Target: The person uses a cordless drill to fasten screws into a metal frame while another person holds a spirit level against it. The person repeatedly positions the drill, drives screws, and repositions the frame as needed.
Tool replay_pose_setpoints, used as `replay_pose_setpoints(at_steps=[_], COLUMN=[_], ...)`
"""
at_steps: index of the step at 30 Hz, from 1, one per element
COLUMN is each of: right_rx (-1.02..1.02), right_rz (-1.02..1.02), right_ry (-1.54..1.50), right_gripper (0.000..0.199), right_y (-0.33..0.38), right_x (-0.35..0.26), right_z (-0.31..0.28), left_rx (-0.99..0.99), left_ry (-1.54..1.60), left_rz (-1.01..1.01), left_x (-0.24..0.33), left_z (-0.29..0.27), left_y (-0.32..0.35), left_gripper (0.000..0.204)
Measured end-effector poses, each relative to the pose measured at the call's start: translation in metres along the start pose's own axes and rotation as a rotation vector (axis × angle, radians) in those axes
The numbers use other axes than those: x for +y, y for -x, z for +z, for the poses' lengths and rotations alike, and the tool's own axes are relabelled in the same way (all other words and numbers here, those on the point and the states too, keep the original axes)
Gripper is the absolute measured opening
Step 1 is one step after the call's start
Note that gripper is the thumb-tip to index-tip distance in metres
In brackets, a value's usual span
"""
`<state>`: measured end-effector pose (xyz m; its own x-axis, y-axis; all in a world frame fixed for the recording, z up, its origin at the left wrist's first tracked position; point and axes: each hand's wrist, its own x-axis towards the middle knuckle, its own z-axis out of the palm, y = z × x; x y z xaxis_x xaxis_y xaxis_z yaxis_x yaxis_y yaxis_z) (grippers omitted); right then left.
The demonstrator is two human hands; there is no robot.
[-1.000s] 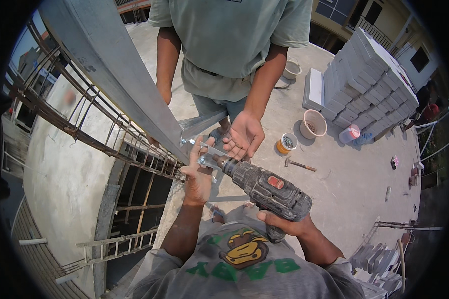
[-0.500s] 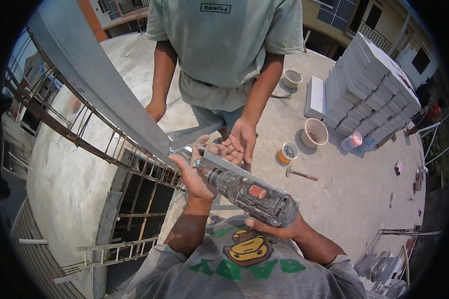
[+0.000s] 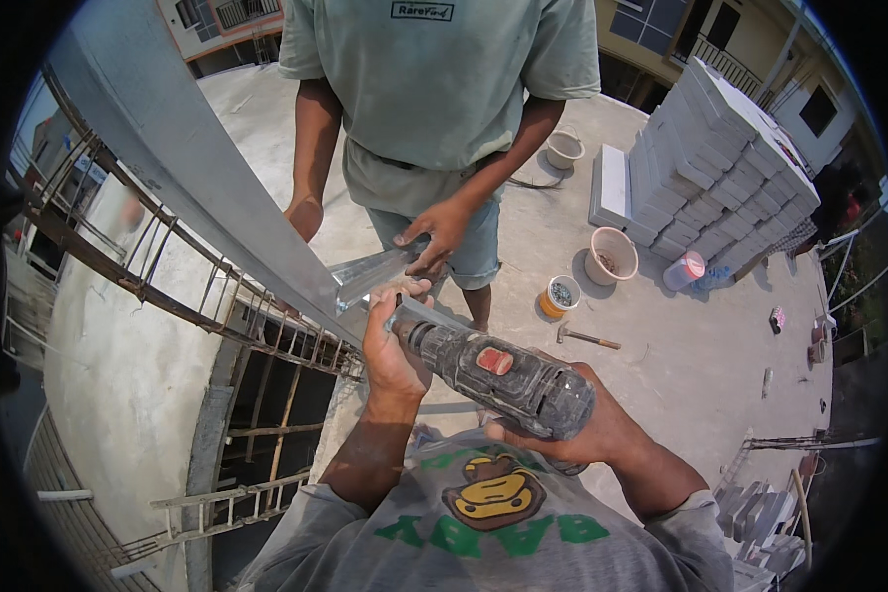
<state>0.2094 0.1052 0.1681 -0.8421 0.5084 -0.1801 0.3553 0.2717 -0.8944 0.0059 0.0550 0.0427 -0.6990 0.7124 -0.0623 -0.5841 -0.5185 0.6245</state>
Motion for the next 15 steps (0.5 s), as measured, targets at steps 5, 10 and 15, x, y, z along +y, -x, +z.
replay_pose_setpoints(at_steps=[5, 10, 15], right_rx=[-0.142, -0.088, -0.133], right_rz=[-0.187, 0.211, -0.054], right_ry=[0.457, -0.056, 0.182], right_gripper=[0.059, 0.061, 0.057], right_y=[-0.02, -0.026, -0.015], right_x=[-0.034, -0.039, -0.026], right_z=[-0.033, -0.031, -0.014], left_rx=[0.039, 0.0, 0.078], left_ry=[0.08, 0.117, 0.089], left_rz=[-0.07, 0.034, -0.04], left_x=[0.002, 0.002, 0.001], left_z=[0.003, 0.008, 0.003], left_y=[0.001, 0.007, 0.003], left_gripper=[0.022, 0.022, 0.027])
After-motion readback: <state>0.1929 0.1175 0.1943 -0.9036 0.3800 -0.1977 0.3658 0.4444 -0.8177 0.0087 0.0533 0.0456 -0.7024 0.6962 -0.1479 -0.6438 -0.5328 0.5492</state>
